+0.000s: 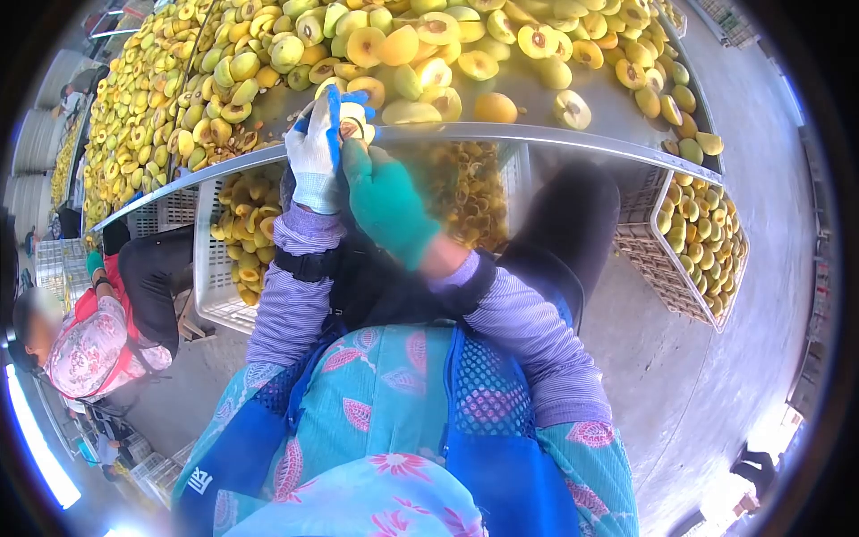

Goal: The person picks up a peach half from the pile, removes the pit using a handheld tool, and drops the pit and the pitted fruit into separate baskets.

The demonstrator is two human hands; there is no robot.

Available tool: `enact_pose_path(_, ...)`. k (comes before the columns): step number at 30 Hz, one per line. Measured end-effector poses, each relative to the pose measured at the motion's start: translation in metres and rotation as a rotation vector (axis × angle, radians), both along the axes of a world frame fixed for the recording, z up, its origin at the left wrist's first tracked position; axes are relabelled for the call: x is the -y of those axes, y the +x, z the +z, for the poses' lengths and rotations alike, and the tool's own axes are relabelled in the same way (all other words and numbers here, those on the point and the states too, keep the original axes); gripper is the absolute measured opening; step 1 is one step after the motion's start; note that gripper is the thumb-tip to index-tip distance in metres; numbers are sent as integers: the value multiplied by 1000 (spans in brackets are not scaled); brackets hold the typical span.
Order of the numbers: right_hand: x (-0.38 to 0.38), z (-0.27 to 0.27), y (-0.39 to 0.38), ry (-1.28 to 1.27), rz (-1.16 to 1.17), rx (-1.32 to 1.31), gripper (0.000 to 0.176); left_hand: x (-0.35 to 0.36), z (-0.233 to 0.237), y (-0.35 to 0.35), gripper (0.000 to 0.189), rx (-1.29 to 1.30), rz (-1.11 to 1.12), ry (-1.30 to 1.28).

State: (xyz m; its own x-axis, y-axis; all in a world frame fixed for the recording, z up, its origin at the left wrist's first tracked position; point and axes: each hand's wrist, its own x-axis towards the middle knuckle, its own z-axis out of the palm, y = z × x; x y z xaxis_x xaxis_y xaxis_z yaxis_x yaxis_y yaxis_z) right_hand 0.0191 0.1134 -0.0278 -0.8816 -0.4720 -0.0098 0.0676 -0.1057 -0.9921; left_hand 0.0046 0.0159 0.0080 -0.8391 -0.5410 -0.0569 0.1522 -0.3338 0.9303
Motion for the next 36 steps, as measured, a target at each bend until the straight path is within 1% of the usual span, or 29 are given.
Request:
enact_pose_path(1,0,5,0,-18,27,109,37,1,-1,0,33,1,0,-20)
enact_pose_path(2,0,10,0,-36,54,218,39,3,-4,1,33,-7,-30,-194)
enact_pose_path(4,0,20,4,-69,57,291,42,9,-12,3,31,-23,-94,-544)
enact_pose_path(5,1,24,6,-84,60,327,44,10,-14,2,31,-45,-105,-511)
enact_pose_path(7,3,29,12,-85,4,281,44,10,-15,1,29,-89,-124,-446)
enact_pose_path(10,6,36,20,-90,-86,210,45,13,-2,-1,28,88,-146,-70)
enact_pose_path(12,5,36,16,-146,-40,327,45,16,-9,-1,27,57,-153,-375)
enact_pose_path(13,4,33,12,-200,38,471,45,18,-12,-1,27,42,-158,-526)
enact_pose_path(14,3,30,9,-255,117,615,44,20,-13,-2,27,80,-167,-588)
enact_pose_path(16,13,14,16,-184,-54,287,44,23,-15,-3,26,159,-183,-708)
enact_pose_path(18,16,5,18,-193,-76,245,44,26,-15,-8,24,309,-224,-563)
enact_pose_path(19,13,9,15,-239,-14,367,44,26,-13,-10,24,382,-243,-489)
enact_pose_path(21,8,14,13,-313,87,522,44,20,-7,-5,25,277,-232,-346)
enact_pose_path(22,5,15,13,-342,128,554,44,18,-6,-4,26,225,-226,-274)
enact_pose_path(23,2,17,12,-371,169,586,44,17,-11,-4,29,169,-199,-363)
enact_pose_path(24,-3,22,10,-367,217,707,44,16,-20,-3,32,112,-171,-451)
enact_pose_path(26,-11,34,5,-361,314,944,44,14,-16,-2,36,81,-195,-376)
enact_pose_path(28,-7,30,4,-617,399,1187,44,16,-7,6,38,139,-278,-45)
enact_pose_path(29,-6,28,7,-747,435,1314,44,20,-15,6,39,93,-293,-137)
enact_pose_path(32,-11,30,10,-435,427,1057,43,21,-18,7,39,149,-383,51)
enact_pose_path(34,-12,27,7,-514,492,1171,43,23,-16,10,26,103,-349,-422)
enact_pose_path(35,-13,27,5,-550,523,1230,42,26,-23,9,23,120,-332,-460)
enact_pose_path(36,-13,27,4,-622,570,1247,42,30,-28,10,21,132,-298,-435)
